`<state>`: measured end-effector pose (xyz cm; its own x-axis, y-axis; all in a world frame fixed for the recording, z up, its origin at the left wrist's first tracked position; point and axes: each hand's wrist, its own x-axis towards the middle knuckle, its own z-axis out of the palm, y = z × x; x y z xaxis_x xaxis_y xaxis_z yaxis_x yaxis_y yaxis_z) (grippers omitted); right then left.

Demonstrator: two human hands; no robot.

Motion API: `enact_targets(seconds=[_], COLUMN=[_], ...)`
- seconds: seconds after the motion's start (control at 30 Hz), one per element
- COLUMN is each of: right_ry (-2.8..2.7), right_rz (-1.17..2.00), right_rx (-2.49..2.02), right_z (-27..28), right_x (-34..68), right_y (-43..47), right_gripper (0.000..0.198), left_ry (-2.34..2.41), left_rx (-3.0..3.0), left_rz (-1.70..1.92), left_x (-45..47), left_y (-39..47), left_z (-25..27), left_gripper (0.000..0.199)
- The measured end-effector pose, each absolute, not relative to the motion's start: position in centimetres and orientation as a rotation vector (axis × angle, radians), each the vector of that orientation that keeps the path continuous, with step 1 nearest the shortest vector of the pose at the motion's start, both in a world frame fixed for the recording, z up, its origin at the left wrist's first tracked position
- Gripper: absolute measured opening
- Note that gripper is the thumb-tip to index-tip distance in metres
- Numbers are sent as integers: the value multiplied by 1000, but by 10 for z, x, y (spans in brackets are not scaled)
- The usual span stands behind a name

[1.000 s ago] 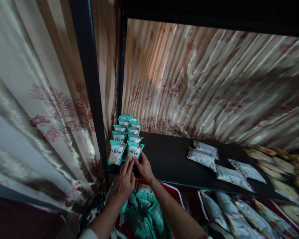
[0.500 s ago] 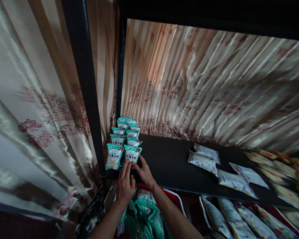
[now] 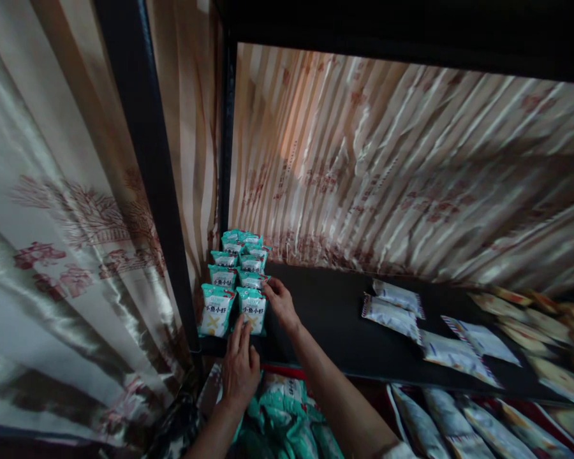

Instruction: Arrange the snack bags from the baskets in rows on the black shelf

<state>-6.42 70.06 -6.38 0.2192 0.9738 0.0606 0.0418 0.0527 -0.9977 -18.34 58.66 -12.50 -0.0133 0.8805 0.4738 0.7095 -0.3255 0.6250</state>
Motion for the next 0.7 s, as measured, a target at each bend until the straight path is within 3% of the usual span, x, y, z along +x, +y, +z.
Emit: enact_targets(seconds=[0.57,0.7], right_ry=[-977,-1003], right_rz=[911,1016], right_rx=[-1328,-1225], right_z=[-111,-110], right_x=[-41,-46], right_y=[777,790], right_gripper=[45,53], left_ry=[1757,1759], left_rx=[2036,2044], left_rz=[1215,1197], left_x=[-185,-187], left_y=[588,589], left_z=[-136,-137], left_gripper=[54,53])
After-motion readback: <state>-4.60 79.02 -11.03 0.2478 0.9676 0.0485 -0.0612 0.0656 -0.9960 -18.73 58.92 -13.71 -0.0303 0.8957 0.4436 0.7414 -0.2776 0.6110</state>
